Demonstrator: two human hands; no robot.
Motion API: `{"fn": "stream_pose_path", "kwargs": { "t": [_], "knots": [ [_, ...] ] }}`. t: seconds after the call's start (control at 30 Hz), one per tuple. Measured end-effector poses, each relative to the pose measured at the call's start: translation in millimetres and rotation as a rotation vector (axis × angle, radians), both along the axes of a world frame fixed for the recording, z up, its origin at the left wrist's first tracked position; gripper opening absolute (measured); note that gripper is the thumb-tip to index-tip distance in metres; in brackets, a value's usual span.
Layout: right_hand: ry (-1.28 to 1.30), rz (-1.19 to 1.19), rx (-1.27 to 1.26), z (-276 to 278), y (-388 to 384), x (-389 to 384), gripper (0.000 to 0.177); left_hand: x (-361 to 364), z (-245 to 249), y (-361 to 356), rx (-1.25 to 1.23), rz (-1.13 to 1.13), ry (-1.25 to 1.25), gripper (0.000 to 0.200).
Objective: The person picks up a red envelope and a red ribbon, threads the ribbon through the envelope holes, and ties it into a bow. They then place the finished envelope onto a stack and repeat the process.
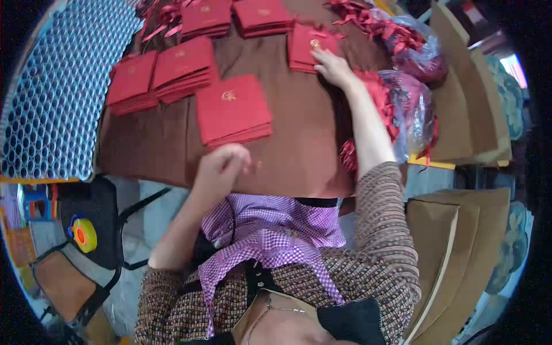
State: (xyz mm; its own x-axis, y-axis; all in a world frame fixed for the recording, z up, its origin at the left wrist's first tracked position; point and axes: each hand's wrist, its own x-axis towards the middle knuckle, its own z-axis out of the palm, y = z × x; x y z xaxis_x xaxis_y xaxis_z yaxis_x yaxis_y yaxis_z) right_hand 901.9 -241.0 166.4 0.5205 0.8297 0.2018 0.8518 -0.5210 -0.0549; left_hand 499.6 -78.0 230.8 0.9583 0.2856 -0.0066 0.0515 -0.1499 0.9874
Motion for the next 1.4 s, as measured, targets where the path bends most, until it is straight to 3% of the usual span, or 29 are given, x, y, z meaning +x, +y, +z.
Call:
{"fn": "stream_pose_path", "kwargs": {
  "t": [0.1, 0.17, 0.23, 0.27, 0.33, 0.47, 0.53, 0.7, 0.8, 0.93, 1.13, 1.2, 1.27, 1.33, 1.4],
  "knots": [
    [0.048, 0.075, 0.021, -1, -6, 10, 0.049, 18, 18, 34, 0.402, 0.225, -0.187, 0.010],
    [0.059, 0.109, 0.067, 5, -6, 8, 0.049, 42, 24, 57, 0.521, 0.240, -0.205, 0.012],
    [-0.012, 0.093, 0.055, 19, -4, -1, 0.047, 71, 10, 81, 0.849, 0.204, -0.225, 0.026],
    [-0.090, 0.068, 0.048, 22, -4, -4, 0.046, 85, 5, 88, 0.852, 0.202, -0.222, 0.026],
    [-0.114, 0.082, 0.120, 35, -8, -16, 0.043, 109, -3, 94, 1.103, 0.008, -0.099, 0.032],
    [-0.128, 0.147, 0.281, 77, -42, -63, 0.035, 140, -24, 99, 1.268, -0.143, 0.161, 0.039],
    [0.122, 0.026, 0.361, 95, -71, -102, 0.030, 141, -23, 94, 1.342, -0.166, 0.220, 0.042],
    [0.110, 0.051, 0.227, 72, -142, -166, 0.028, 131, -28, 87, 1.410, -0.125, 0.063, 0.041],
    [0.129, -0.034, 0.074, 64, -152, -207, 0.031, 126, -28, 86, 1.443, -0.081, 0.041, 0.041],
    [0.050, -0.034, 0.069, 53, -149, -222, 0.029, 117, -14, 80, 1.548, 0.050, -0.031, 0.042],
    [0.052, -0.084, 0.076, 56, -144, -222, 0.019, 109, 13, 78, 1.421, 0.162, -0.045, 0.035],
    [0.096, -0.097, 0.179, 56, -146, -220, 0.015, 100, 23, 78, 0.850, 0.099, -0.012, 0.029],
    [0.077, -0.113, 0.267, 52, -146, -217, 0.011, 94, 25, 74, 0.789, 0.114, -0.051, 0.026],
    [0.252, -0.066, 0.389, 55, -144, -209, 0.010, 82, 27, 64, 0.729, 0.078, -0.126, 0.027],
    [0.323, -0.099, 0.568, 58, -139, -211, 0.010, 68, 40, 40, 0.529, 0.089, 0.001, 0.027]
  ]
}}
